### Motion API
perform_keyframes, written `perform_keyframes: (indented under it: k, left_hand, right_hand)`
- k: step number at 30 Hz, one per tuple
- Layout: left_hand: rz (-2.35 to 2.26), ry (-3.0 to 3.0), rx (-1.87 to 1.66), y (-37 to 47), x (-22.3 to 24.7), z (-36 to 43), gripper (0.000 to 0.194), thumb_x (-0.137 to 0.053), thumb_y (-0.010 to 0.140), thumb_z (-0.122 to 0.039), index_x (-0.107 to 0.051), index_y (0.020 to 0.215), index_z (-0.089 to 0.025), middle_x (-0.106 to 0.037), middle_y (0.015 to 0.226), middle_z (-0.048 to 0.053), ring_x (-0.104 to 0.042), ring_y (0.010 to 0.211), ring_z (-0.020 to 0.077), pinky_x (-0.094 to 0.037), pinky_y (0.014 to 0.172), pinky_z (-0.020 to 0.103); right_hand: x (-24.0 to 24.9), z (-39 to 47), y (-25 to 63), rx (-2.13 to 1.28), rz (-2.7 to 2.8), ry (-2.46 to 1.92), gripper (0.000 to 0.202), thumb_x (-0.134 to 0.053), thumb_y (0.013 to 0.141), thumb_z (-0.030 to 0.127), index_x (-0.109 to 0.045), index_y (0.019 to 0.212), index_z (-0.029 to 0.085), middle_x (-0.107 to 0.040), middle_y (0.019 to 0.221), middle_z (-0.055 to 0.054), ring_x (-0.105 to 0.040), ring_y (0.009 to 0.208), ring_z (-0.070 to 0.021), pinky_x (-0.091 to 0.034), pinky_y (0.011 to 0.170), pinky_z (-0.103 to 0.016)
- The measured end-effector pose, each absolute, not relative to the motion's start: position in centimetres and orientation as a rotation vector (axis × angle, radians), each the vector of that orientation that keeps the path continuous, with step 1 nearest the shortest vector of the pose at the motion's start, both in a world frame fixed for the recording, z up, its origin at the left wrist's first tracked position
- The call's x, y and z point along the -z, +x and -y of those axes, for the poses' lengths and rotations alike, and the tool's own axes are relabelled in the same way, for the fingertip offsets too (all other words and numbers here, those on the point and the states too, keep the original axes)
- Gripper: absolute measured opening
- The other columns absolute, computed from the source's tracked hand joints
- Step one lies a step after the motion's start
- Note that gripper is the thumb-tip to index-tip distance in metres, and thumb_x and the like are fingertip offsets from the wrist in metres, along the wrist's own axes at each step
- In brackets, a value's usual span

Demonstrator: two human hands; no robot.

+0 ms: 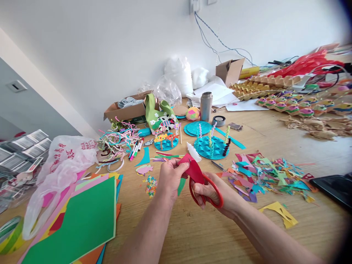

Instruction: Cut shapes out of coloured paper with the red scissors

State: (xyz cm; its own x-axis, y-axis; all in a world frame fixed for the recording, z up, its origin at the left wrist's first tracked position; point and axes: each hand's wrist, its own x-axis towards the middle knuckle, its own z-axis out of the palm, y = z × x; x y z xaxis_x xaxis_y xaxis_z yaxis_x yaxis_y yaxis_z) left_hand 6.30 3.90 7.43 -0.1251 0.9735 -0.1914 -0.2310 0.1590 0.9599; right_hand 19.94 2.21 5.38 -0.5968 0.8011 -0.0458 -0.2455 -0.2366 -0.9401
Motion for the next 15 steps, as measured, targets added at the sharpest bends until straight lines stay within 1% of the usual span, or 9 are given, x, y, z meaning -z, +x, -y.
perform_keyframes:
  k: [15]
  left_hand:
    - [-1.219,0.832,-1.252,6.3,-7.49,-3.86,0.021,-0.072,0.058,-0.028,-0.067,0.071,-0.012,-0.067,0.062,0.005,-0.055,0.051,0.0119,-0.042,0.054,0.024]
  right_hand:
    - [-5.08,-2.24,19.9,-1.901,1.29,-0.73,0.047,-0.077,0.064,0.057,-0.053,0.071,0.016,-0.055,0.045,0.003,-0.044,0.04,-0.0089,-0.029,0.042,-0.021]
